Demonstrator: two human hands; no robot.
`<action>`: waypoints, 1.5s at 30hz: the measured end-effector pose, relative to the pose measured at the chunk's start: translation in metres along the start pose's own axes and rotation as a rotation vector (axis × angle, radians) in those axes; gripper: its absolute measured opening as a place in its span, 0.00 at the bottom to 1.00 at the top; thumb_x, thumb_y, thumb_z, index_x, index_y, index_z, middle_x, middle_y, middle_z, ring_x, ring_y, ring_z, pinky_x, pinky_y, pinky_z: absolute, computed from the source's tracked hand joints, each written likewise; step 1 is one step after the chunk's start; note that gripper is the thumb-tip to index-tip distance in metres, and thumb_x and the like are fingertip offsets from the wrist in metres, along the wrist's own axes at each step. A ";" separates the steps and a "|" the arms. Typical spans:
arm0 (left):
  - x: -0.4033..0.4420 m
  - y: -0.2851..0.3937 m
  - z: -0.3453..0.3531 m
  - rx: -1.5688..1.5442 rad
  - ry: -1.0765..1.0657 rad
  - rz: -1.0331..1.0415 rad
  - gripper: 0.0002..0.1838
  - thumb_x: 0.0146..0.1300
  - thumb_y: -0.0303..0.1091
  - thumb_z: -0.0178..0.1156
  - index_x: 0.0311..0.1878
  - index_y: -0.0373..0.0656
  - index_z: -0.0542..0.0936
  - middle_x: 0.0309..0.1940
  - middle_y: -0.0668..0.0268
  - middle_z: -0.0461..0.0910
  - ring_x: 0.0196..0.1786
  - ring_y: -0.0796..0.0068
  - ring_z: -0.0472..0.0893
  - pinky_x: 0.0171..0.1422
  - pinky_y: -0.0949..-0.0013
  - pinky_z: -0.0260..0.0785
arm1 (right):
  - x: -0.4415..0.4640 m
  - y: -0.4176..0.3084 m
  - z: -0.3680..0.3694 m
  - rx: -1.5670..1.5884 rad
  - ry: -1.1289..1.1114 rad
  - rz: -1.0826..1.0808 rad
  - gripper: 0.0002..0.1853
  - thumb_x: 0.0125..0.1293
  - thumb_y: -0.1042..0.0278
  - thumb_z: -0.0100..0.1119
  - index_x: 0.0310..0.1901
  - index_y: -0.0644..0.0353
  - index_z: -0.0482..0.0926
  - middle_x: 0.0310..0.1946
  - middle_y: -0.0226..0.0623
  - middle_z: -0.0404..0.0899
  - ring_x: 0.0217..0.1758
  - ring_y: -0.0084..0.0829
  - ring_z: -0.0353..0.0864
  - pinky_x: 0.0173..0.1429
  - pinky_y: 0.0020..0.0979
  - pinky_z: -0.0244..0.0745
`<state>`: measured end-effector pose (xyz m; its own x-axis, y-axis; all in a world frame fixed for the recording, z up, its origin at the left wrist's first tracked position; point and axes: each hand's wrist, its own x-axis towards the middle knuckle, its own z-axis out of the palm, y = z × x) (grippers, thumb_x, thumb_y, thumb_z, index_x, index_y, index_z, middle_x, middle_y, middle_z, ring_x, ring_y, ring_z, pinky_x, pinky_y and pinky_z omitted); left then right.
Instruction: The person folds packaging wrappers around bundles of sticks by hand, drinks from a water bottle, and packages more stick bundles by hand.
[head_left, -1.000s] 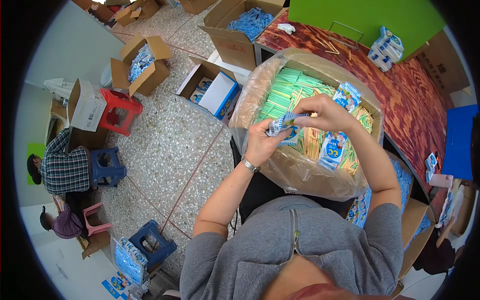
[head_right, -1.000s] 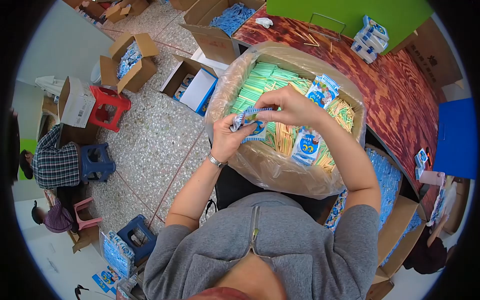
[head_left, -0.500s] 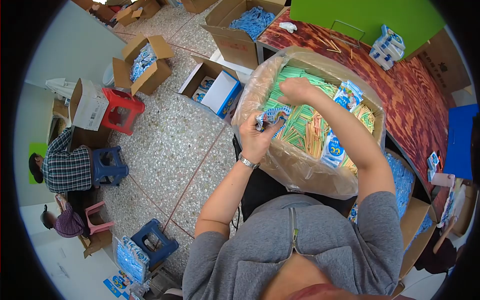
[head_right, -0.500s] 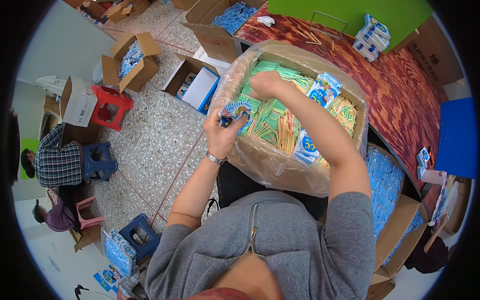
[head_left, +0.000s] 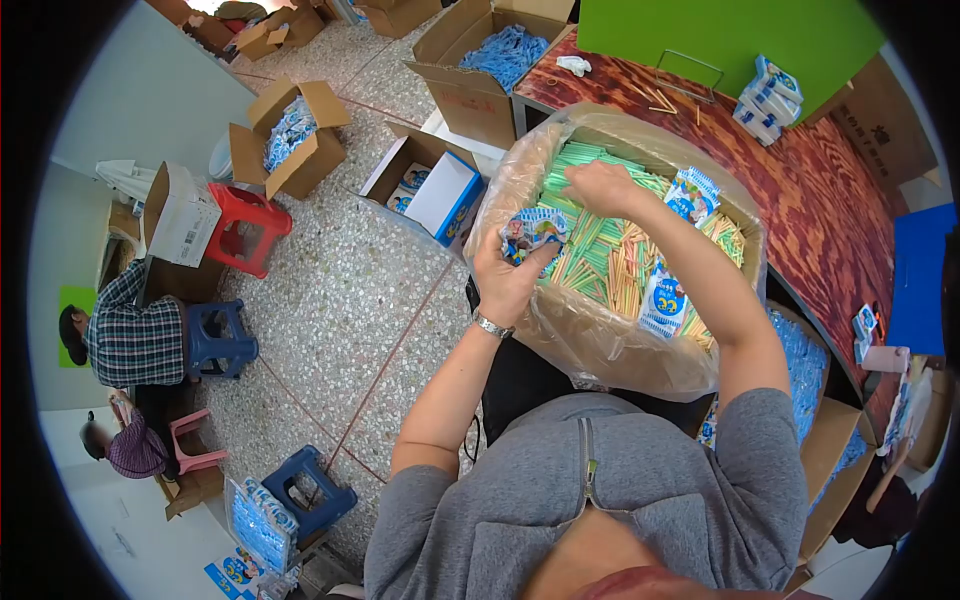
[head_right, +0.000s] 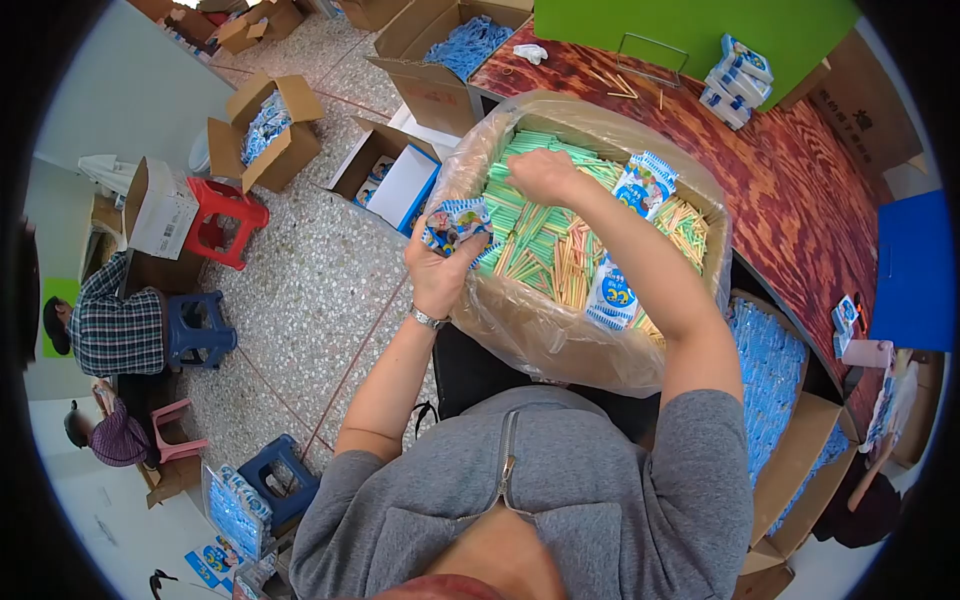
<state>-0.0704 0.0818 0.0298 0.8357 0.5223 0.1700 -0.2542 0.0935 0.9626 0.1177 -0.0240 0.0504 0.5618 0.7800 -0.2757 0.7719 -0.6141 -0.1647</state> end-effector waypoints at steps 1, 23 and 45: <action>0.001 0.001 0.001 0.013 0.002 0.006 0.17 0.52 0.25 0.74 0.42 0.40 0.77 0.35 0.69 0.82 0.35 0.83 0.80 0.41 0.75 0.74 | -0.006 0.002 -0.005 0.025 0.035 -0.006 0.15 0.71 0.57 0.51 0.45 0.63 0.74 0.38 0.51 0.82 0.46 0.50 0.82 0.46 0.50 0.74; 0.013 -0.005 0.013 0.540 -0.009 0.384 0.25 0.47 0.32 0.78 0.46 0.41 0.75 0.33 0.65 0.80 0.35 0.73 0.81 0.39 0.71 0.73 | -0.122 -0.036 -0.109 -0.294 -0.001 -0.253 0.11 0.67 0.63 0.56 0.38 0.61 0.69 0.26 0.43 0.78 0.32 0.50 0.80 0.35 0.47 0.72; 0.015 -0.017 0.046 0.076 -0.261 -0.031 0.14 0.63 0.35 0.65 0.43 0.38 0.71 0.29 0.67 0.79 0.27 0.82 0.78 0.23 0.78 0.72 | -0.153 0.061 -0.032 0.517 0.584 -0.109 0.15 0.64 0.68 0.63 0.51 0.57 0.76 0.40 0.42 0.84 0.42 0.39 0.85 0.43 0.35 0.78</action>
<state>-0.0308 0.0488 0.0260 0.9421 0.2835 0.1788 -0.1971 0.0369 0.9797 0.0881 -0.1770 0.1132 0.6671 0.6879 0.2859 0.6756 -0.3970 -0.6213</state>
